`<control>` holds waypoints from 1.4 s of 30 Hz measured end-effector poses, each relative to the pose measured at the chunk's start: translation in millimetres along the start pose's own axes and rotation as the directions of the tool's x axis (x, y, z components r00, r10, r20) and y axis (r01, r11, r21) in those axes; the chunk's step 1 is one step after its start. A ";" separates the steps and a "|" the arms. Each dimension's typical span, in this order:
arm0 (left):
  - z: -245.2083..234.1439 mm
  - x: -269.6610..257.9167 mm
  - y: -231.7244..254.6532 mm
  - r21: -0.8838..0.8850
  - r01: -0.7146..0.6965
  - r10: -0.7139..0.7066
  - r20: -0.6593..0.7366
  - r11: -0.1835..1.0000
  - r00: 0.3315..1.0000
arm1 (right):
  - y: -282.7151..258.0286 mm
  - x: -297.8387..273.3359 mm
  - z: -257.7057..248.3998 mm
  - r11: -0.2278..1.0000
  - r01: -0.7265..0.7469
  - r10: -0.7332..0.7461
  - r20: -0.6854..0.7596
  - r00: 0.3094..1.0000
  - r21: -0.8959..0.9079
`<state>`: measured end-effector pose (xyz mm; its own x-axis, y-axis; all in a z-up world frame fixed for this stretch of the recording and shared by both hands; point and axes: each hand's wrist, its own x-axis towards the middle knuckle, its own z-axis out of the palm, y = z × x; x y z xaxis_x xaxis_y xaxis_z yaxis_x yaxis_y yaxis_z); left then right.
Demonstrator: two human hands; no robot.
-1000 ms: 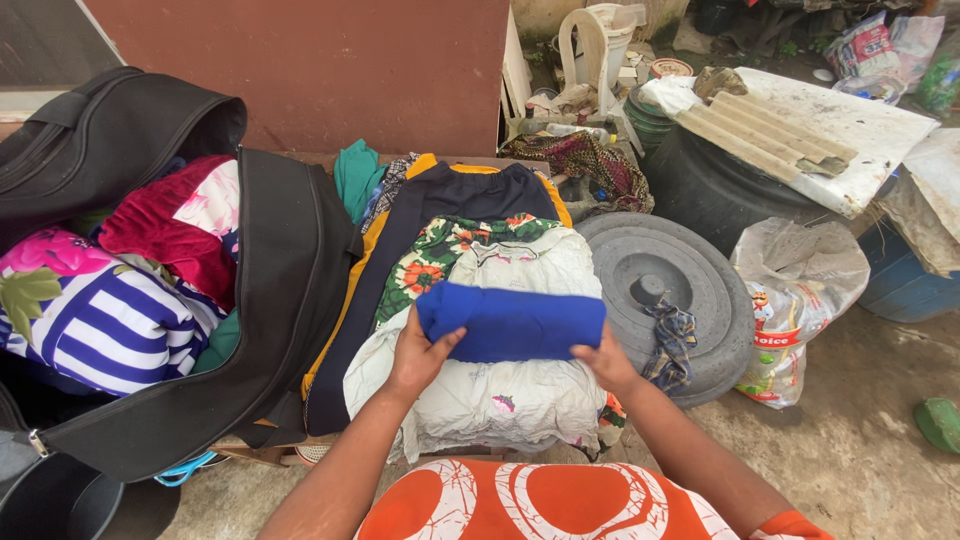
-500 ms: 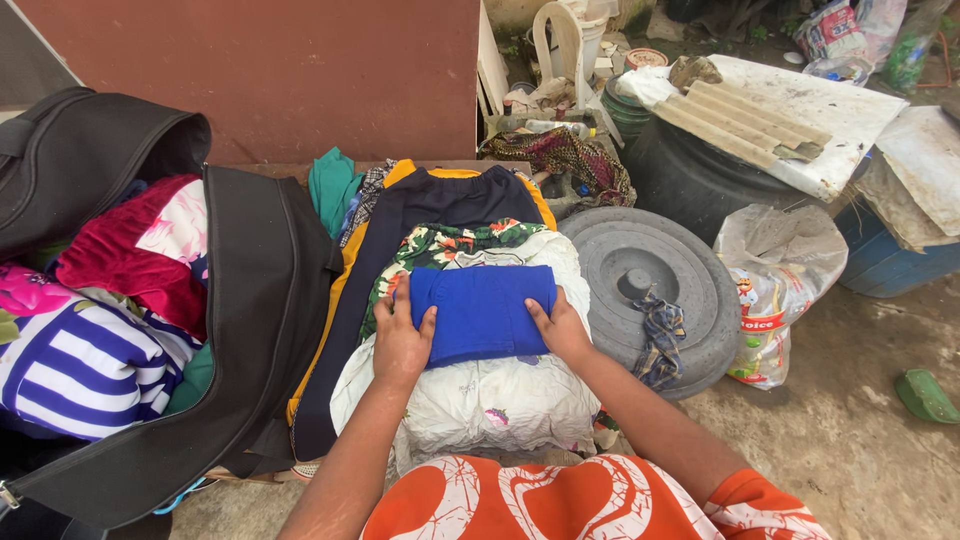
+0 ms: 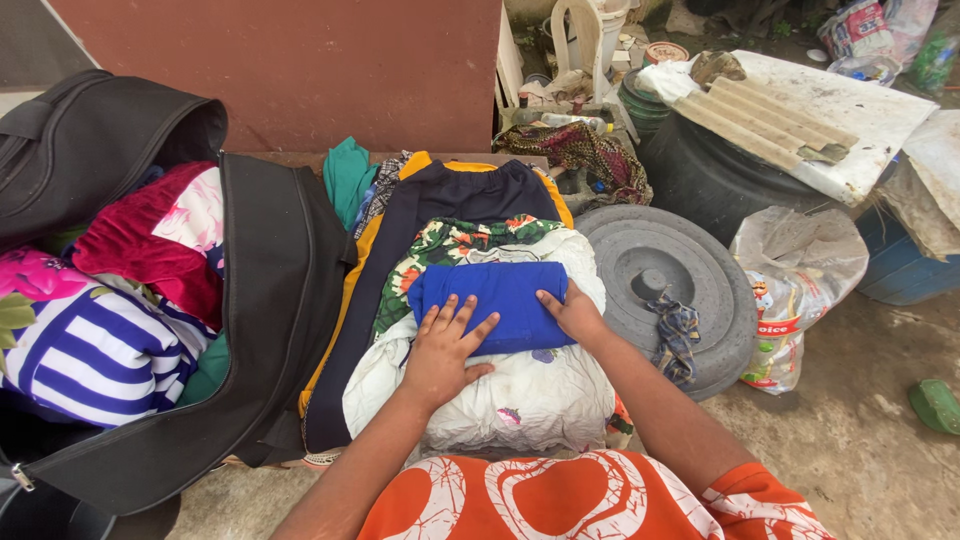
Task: The person picks up clothing items from a bag, folds them by hand on a surface, and places the folded items back into the bag.
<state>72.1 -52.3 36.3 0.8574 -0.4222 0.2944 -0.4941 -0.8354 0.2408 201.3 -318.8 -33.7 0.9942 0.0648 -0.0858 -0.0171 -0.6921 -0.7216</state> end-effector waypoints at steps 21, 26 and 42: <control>-36.0 91.1 -23.8 0.031 0.083 -0.089 0.353 0.996 0.932 | 67.3 -140.0 -68.1 0.608 -0.224 -0.032 0.306 0.952 0.762; -84.0 90.4 -33.6 -0.273 0.247 -0.184 0.235 0.930 0.954 | 56.4 -187.5 -103.9 0.675 -0.223 -0.095 0.382 0.919 0.703; -50.4 19.0 225.8 0.047 -0.248 0.250 -0.057 0.968 0.966 | 9.8 -223.4 -122.5 -0.005 0.021 0.082 -0.020 0.996 1.000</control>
<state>-30.5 -231.2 142.8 0.6967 -0.5969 0.3979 -0.6837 -0.7204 0.1164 -8.0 -428.1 62.6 0.9914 -0.0065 -0.1309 -0.0857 0.7237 -0.6848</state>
